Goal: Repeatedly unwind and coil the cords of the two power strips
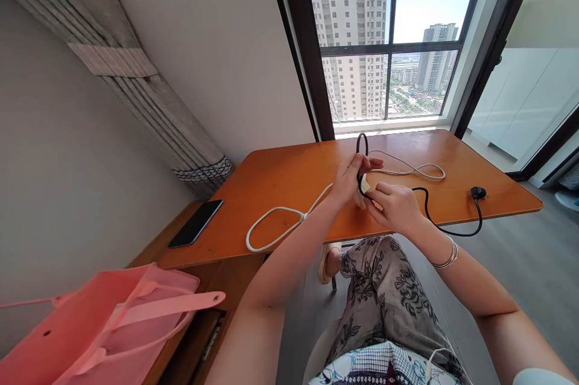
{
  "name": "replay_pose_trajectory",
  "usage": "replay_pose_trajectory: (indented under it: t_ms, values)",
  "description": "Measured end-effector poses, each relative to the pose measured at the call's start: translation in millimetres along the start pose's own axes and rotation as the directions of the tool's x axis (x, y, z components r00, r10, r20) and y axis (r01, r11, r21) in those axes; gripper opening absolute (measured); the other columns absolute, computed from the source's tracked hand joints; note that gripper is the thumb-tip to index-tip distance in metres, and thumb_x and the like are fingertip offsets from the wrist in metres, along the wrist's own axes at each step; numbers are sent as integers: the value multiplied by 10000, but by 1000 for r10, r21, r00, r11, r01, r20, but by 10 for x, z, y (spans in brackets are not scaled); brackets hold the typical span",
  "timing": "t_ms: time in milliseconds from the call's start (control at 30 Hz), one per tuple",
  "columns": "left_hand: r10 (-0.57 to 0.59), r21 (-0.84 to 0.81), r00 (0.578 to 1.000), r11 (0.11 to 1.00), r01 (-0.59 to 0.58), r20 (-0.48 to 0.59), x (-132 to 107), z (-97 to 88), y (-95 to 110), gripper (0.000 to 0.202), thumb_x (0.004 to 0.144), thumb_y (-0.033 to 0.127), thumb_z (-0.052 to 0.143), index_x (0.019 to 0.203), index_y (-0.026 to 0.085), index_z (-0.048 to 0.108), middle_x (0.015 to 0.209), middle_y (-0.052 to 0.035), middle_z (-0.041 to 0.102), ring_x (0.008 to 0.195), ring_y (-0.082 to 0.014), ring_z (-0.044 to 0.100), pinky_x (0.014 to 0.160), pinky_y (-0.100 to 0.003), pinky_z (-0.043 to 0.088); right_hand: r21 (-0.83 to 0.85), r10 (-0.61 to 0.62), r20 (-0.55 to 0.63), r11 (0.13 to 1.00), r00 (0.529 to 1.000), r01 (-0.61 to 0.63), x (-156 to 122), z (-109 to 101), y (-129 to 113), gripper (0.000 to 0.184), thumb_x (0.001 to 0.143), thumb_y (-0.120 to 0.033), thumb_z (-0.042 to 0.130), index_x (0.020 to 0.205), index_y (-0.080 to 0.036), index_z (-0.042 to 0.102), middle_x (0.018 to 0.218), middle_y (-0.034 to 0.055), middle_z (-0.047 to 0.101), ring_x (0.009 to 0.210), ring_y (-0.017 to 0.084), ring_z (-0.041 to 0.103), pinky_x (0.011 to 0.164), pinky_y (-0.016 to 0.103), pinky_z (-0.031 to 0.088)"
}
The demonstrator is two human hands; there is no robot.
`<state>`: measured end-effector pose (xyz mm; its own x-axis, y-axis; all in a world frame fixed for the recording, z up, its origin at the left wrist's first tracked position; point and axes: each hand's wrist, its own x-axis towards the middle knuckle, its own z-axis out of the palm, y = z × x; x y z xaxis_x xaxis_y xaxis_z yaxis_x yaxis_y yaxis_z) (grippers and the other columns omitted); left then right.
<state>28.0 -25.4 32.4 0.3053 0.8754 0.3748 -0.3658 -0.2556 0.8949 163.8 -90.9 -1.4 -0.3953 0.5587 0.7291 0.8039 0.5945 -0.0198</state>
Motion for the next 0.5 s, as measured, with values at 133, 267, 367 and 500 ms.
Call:
replay_pose_trajectory:
  t_ms: [133,267,367,500]
  values:
    - [10,75,993,997,-19,117,-33,55,-39,541,776,710,648,679,185,558,711,-33,666,692,-155,628,664,-292,517,72,-7,-93,997,996,14,49,-114,23,249,974,-294,487,880,-211,702,779,47,659,670,148,591,622,275,386]
    - [69,217,990,972,-94,120,-52,96,-41,600,718,781,636,660,187,580,643,5,561,622,-130,521,582,-271,463,165,80,-221,985,972,-43,140,-237,123,225,961,-373,565,1069,-206,671,867,54,685,698,156,618,626,269,447]
    - [28,255,989,965,-64,145,-88,108,-31,643,713,825,590,646,187,554,595,19,491,544,-106,437,505,-257,396,167,167,-233,977,958,-129,186,-301,219,321,911,-484,637,1085,-217,671,948,74,657,698,164,604,588,279,454]
    - [-113,220,942,975,43,317,-154,111,40,655,741,837,540,628,196,467,530,52,350,466,-77,299,433,-241,272,230,225,-215,957,950,-175,198,-370,327,412,850,-536,701,1145,-248,685,1076,91,602,738,168,593,615,300,495]
